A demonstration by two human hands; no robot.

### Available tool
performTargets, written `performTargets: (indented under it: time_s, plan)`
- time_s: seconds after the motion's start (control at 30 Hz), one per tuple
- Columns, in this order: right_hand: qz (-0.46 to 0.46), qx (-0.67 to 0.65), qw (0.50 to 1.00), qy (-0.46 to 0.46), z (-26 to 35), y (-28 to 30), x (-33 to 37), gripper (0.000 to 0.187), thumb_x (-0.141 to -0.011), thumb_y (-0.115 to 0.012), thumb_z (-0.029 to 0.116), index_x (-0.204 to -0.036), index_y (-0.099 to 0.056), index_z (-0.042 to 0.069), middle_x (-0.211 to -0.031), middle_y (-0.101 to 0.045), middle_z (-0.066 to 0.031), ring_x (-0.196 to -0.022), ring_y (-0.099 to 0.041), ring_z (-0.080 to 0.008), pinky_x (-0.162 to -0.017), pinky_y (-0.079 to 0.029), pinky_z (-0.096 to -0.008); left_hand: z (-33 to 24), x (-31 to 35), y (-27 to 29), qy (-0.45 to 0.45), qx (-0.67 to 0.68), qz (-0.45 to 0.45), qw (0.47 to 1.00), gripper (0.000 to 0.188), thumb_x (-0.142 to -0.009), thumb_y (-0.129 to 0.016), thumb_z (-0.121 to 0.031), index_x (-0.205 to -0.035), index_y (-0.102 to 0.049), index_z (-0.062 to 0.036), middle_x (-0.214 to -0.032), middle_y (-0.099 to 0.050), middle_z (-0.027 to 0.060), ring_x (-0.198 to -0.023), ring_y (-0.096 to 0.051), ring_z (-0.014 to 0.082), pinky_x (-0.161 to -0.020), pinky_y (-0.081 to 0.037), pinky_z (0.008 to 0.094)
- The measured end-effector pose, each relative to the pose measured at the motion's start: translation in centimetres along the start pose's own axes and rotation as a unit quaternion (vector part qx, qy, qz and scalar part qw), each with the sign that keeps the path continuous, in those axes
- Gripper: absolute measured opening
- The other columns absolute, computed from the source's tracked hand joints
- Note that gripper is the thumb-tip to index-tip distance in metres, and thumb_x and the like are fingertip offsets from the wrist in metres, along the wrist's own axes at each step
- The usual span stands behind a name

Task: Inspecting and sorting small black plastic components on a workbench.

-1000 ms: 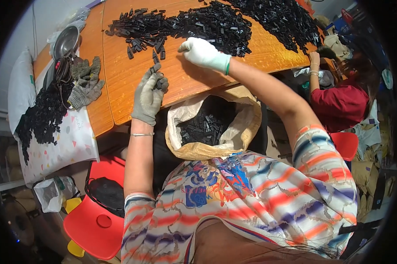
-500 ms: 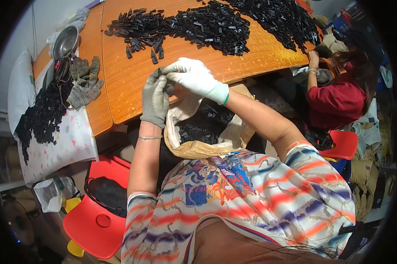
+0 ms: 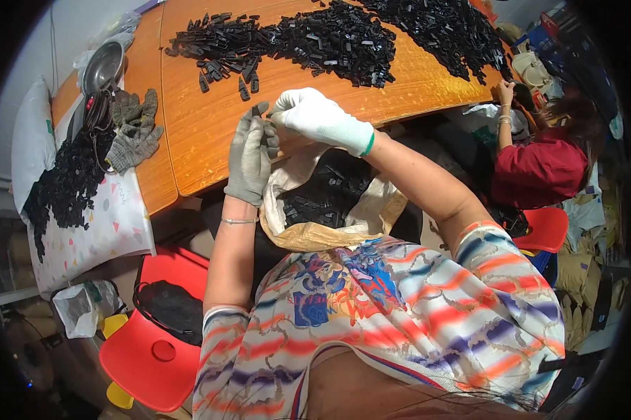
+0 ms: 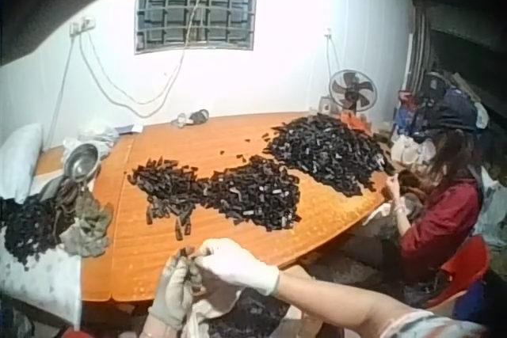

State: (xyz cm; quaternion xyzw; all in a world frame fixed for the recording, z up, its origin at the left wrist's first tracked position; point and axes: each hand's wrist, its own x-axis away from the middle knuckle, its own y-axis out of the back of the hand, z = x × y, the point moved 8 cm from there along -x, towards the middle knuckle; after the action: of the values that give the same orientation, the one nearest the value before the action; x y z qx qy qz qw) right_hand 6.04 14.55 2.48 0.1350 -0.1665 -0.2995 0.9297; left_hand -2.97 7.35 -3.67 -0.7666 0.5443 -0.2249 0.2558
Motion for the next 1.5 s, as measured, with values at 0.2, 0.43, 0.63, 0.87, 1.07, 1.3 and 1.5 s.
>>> performTargets:
  time_s: [0.2, 0.43, 0.63, 0.87, 1.07, 1.3, 1.5]
  plan:
    - [-0.186, 0.17, 0.964, 0.088, 1.7, 0.7, -0.1, 0.023, -0.086, -0.059, 0.026, -0.097, -0.064, 0.006, -0.088, -0.067, -0.0129, -0.085, -0.066, -0.0264, -0.075, -0.05, -0.0356, 0.4, 0.2, 0.7, 0.004, 0.0, -0.046, 0.999, 0.028, -0.098, -0.045, -0.017, -0.122, -0.049, -0.0049, -0.078, -0.05, -0.0017, -0.062, -0.045, 0.0039, -0.053, -0.038, 0.0159]
    - [-0.211, 0.148, 0.956, 0.139, 2.0, 0.4, 0.0, 0.019, -0.085, -0.061, 0.02, -0.098, -0.064, 0.007, -0.088, -0.068, -0.0111, -0.083, -0.066, -0.0252, -0.074, -0.051, -0.0338, -0.8, 0.7, -0.3, -0.041, -0.042, -0.027, 0.998, 0.027, -0.098, -0.043, -0.014, -0.122, -0.049, -0.0033, -0.076, -0.05, -0.0019, -0.059, -0.043, 0.0024, -0.05, -0.036, 0.0147]
    - [-0.212, 0.169, 0.945, 0.183, 2.3, 0.0, 0.2, 0.02, -0.084, -0.063, 0.02, -0.099, -0.064, 0.006, -0.09, -0.067, -0.0124, -0.084, -0.066, -0.0271, -0.075, -0.052, -0.0343, -1.1, 0.9, -0.4, -0.047, -0.087, -0.061, 0.993, 0.025, -0.098, -0.045, -0.017, -0.117, -0.052, -0.0018, -0.07, -0.048, -0.0037, -0.055, -0.04, 0.0015, -0.048, -0.033, 0.0147]
    - [-0.162, 0.394, 0.876, 0.225, 3.0, -1.4, -0.3, 0.017, -0.082, -0.058, 0.019, -0.091, -0.06, 0.005, -0.084, -0.065, -0.0143, -0.078, -0.065, -0.0332, -0.066, -0.052, -0.0411, -1.0, 0.6, -0.2, -0.068, -0.209, -0.121, 0.968, 0.023, -0.098, -0.047, -0.019, -0.106, -0.057, -0.0007, -0.067, -0.045, -0.0054, -0.054, -0.037, 0.0007, -0.046, -0.029, 0.0171]
    - [-0.136, 0.427, 0.846, 0.29, 3.4, -1.6, -1.2, 0.01, -0.078, -0.054, 0.014, -0.082, -0.053, 0.005, -0.073, -0.06, -0.017, -0.069, -0.062, -0.0366, -0.059, -0.049, -0.0454, -0.6, 0.0, 0.2, -0.034, -0.177, -0.179, 0.967, 0.022, -0.095, -0.044, -0.02, -0.083, -0.054, -0.0049, -0.061, -0.042, -0.0052, -0.047, -0.034, 0.0026, -0.04, -0.028, 0.02]
    - [-0.157, 0.385, 0.885, 0.211, 1.6, 0.5, -0.9, 0.012, -0.08, -0.053, 0.017, -0.086, -0.055, 0.007, -0.077, -0.063, -0.0163, -0.07, -0.062, -0.038, -0.06, -0.049, -0.0473, 0.8, -1.2, -1.6, 0.065, -0.12, -0.12, 0.983, 0.026, -0.097, -0.044, -0.024, -0.078, -0.05, -0.0077, -0.059, -0.038, -0.004, -0.043, -0.031, 0.0051, -0.037, -0.026, 0.0217]
    - [-0.179, 0.256, 0.948, 0.06, 0.0, 3.8, -0.5, 0.025, -0.086, -0.053, 0.028, -0.098, -0.062, 0.009, -0.089, -0.066, -0.0151, -0.087, -0.062, -0.0342, -0.077, -0.048, -0.0417, 0.3, -1.2, -2.2, 0.038, -0.097, -0.062, 0.993, 0.02, -0.097, -0.046, -0.022, -0.094, -0.056, -0.0046, -0.07, -0.05, -0.0015, -0.052, -0.04, 0.0031, -0.044, -0.031, 0.0169]
